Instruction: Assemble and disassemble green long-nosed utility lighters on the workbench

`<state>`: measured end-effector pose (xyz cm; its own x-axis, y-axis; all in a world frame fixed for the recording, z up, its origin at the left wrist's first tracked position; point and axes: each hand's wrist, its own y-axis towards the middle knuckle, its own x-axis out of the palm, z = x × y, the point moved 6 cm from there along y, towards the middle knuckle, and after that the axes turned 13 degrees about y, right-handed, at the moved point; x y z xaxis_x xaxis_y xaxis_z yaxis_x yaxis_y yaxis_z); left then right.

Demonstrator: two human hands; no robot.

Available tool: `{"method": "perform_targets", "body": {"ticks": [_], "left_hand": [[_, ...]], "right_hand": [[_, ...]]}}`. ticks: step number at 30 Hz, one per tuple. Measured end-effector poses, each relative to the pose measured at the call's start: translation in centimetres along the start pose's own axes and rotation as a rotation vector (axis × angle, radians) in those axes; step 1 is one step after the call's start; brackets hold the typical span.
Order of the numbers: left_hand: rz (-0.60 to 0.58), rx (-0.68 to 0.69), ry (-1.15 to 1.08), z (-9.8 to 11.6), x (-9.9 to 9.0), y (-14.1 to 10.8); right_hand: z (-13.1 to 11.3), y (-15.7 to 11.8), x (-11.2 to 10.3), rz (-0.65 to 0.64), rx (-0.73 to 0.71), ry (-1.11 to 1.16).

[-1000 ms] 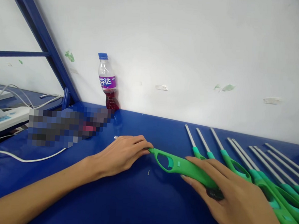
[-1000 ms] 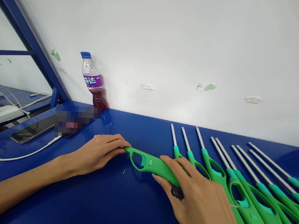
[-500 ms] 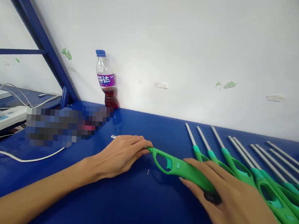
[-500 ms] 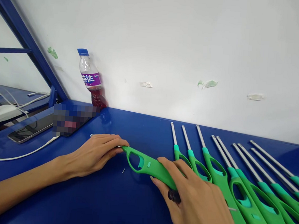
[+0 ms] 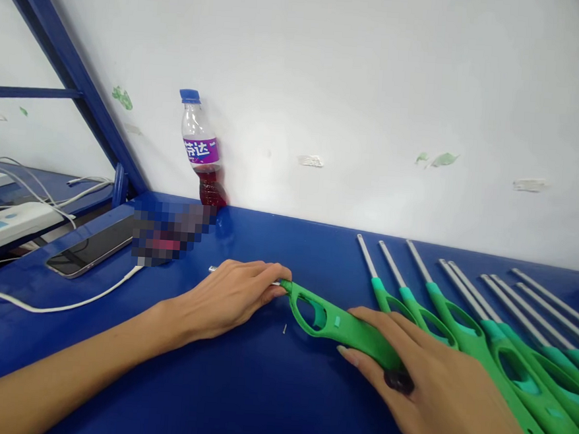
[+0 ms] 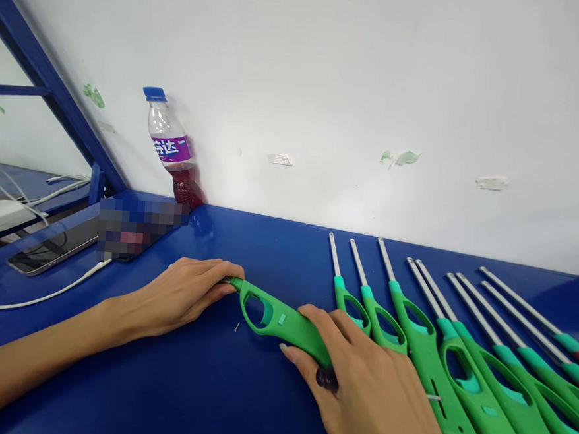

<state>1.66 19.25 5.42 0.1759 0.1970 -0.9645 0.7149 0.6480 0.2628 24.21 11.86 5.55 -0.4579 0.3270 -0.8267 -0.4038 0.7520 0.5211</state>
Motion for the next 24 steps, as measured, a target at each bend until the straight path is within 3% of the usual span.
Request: {"method": "perform_targets", "body": {"ticks": [9,16,24], "left_hand": [[-0.055,-0.037,-0.099,-0.1,0.3,0.0],[-0.032,-0.099,-0.177,-0.3,0.2,0.2],[-0.012,-0.115,-0.164,-0.9,0.8,0.2]], "right_hand": [[-0.3,-0.1,-0.4,0.024,-0.016,0.014],[0.1,-0.3,-0.4,0.021,-0.005,-0.008],[-0.1,0.1,-1.7,0.041,0.035,0.12]]}}
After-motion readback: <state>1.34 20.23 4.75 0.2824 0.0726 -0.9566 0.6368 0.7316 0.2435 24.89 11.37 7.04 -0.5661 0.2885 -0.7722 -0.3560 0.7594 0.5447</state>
